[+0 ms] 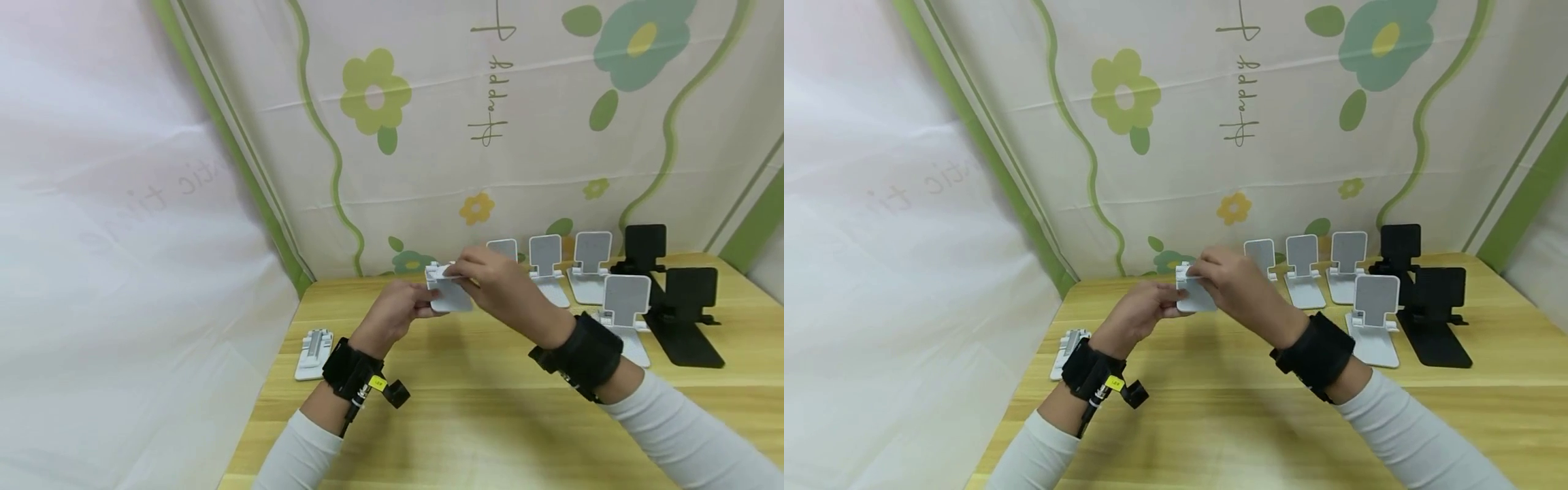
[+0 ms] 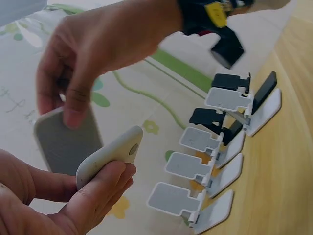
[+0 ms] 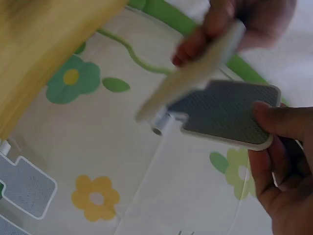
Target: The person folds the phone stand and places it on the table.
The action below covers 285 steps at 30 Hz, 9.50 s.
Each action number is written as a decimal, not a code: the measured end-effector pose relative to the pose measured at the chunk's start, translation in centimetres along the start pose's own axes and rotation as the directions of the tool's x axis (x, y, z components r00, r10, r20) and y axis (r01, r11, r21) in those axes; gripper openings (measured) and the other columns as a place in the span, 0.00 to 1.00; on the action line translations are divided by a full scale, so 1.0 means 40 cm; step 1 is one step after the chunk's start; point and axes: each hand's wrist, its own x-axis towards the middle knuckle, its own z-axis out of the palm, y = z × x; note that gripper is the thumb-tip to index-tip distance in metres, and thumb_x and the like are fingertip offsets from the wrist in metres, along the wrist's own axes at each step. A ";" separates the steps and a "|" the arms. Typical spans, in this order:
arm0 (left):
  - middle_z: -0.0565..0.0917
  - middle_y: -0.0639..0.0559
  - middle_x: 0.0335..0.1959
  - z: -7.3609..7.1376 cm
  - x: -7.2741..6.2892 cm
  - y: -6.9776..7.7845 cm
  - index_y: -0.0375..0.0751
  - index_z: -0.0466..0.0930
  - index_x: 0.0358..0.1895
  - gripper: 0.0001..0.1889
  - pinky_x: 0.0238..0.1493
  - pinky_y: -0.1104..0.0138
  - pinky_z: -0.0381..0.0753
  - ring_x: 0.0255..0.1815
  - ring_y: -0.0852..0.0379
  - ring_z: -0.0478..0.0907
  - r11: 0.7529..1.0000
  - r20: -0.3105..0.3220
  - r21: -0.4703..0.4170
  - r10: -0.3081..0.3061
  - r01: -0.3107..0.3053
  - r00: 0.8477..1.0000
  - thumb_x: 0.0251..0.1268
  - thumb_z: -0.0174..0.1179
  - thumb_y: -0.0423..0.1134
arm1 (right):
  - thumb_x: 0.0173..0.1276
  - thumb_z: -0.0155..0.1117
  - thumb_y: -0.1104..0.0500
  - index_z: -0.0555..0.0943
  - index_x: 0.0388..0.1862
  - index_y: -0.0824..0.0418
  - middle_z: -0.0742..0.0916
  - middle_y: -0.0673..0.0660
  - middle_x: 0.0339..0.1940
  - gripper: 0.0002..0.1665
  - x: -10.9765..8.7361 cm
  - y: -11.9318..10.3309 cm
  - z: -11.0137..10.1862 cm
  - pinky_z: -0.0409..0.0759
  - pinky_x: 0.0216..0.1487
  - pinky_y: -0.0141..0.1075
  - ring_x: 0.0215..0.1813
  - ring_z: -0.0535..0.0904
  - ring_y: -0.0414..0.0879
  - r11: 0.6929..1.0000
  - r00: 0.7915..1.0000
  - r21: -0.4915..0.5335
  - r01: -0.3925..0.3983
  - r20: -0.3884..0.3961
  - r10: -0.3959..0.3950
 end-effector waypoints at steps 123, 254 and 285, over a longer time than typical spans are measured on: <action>0.75 0.43 0.26 -0.322 -0.026 -0.266 0.45 0.64 0.10 0.30 0.30 0.57 0.71 0.32 0.46 0.73 0.370 -0.479 0.841 0.168 0.395 0.862 0.49 0.77 0.53 | 0.70 0.62 0.71 0.81 0.54 0.79 0.84 0.73 0.41 0.16 -0.410 0.337 -0.254 0.79 0.28 0.46 0.34 0.82 0.58 0.684 0.589 -0.408 -0.604 0.351 0.728; 0.81 0.29 0.60 0.039 0.009 -0.025 0.21 0.73 0.66 0.19 0.52 0.63 0.87 0.58 0.41 0.84 0.997 -0.050 -0.062 0.048 -0.051 0.998 0.79 0.45 0.26 | 0.72 0.70 0.53 0.86 0.53 0.62 0.90 0.57 0.47 0.17 -0.075 0.001 0.002 0.86 0.49 0.45 0.49 0.87 0.50 0.819 0.862 0.275 -0.504 0.100 0.497; 0.86 0.34 0.54 0.047 -0.008 -0.003 0.27 0.78 0.63 0.19 0.51 0.62 0.88 0.49 0.50 0.88 0.999 0.087 0.044 -0.017 0.013 0.996 0.83 0.51 0.39 | 0.81 0.57 0.59 0.68 0.71 0.77 0.77 0.67 0.64 0.29 -0.091 0.069 -0.021 0.84 0.59 0.36 0.54 0.82 0.43 0.047 0.430 0.512 -0.858 0.663 0.613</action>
